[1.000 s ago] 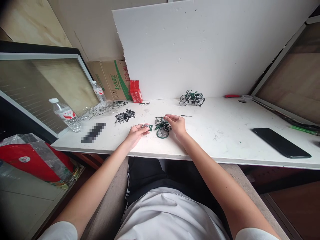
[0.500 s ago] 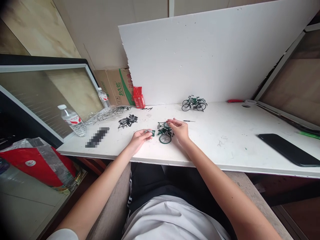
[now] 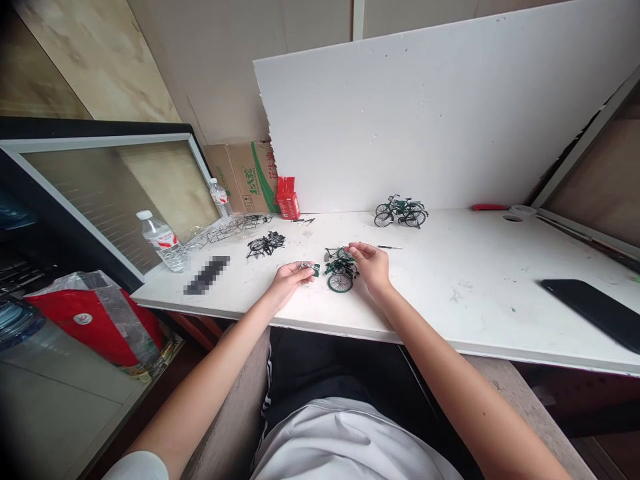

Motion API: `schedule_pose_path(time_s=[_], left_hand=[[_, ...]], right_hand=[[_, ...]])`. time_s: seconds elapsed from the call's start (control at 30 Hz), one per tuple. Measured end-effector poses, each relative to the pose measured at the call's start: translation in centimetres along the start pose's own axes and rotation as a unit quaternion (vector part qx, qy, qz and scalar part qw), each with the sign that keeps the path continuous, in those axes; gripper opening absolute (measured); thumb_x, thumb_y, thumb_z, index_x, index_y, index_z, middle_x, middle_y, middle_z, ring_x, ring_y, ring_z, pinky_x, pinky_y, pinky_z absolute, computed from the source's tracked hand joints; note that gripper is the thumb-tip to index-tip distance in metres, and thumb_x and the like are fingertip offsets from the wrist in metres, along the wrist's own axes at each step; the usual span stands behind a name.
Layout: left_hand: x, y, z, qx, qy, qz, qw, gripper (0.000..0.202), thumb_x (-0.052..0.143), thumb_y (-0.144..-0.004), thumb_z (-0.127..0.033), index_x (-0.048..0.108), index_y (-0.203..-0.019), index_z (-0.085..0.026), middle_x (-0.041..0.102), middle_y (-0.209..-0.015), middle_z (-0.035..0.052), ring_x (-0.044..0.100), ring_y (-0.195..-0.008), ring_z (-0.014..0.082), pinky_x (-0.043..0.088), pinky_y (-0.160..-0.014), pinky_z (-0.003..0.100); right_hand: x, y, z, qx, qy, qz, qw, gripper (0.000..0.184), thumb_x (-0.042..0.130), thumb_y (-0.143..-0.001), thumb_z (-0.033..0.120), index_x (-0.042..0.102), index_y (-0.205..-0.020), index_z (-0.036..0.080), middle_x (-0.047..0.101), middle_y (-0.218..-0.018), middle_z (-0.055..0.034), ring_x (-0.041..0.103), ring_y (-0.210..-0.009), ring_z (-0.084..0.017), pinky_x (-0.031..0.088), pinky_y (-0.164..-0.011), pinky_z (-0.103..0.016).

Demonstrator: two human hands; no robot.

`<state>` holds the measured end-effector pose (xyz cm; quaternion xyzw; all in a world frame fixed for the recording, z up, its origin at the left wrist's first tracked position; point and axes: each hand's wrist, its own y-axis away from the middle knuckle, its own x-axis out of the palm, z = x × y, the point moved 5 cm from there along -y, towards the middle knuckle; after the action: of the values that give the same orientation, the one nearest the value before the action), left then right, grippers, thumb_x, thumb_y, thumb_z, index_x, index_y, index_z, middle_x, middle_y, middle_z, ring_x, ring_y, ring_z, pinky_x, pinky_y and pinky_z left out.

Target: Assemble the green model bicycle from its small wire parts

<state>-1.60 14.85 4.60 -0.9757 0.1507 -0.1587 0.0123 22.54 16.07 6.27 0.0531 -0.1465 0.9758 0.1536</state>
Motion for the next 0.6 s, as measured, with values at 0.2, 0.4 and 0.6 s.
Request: schedule_pose_path(time_s=[0.2,0.4,0.6], left_hand=[[0.2,0.1,-0.2,-0.001,0.004,-0.005,1.000,0.045,0.097,-0.067,-0.037,0.079,-0.102,-0.015,0.075,-0.094,0.0057,0.068,-0.079,0.0154,0.049,-0.086,0.034],[0.1,0.1,-0.2,-0.002,0.008,-0.004,1.000,0.045,0.097,-0.068,-0.037,0.080,-0.102,-0.015,0.076,-0.095,0.0064,0.068,-0.081,0.0159,0.049,-0.088,0.035],[-0.1,0.0,0.0,-0.006,0.007,-0.007,1.000,0.044,0.097,-0.068,-0.036,0.080,-0.102,-0.015,0.076,-0.093,0.0069,0.069,-0.081,0.0168,0.047,-0.086,0.034]], right_hand=[[0.0,-0.1,-0.1,-0.021,0.042,0.006,0.999,0.038,0.089,-0.075,0.052,0.079,-0.094,0.022,0.082,-0.106,-0.0131,0.076,-0.109,-0.034,0.057,-0.103,-0.052],[0.0,0.1,0.4,-0.075,0.145,0.014,0.986,0.033,0.081,-0.083,0.051,0.082,-0.098,0.021,0.082,-0.111,-0.0125,0.074,-0.107,-0.033,0.052,-0.105,-0.051],[-1.0,-1.3,0.7,-0.140,0.322,0.020,0.936,0.021,0.065,-0.093,0.028,0.084,-0.104,0.025,0.083,-0.103,-0.0091,0.064,-0.120,-0.037,0.043,-0.109,-0.059]])
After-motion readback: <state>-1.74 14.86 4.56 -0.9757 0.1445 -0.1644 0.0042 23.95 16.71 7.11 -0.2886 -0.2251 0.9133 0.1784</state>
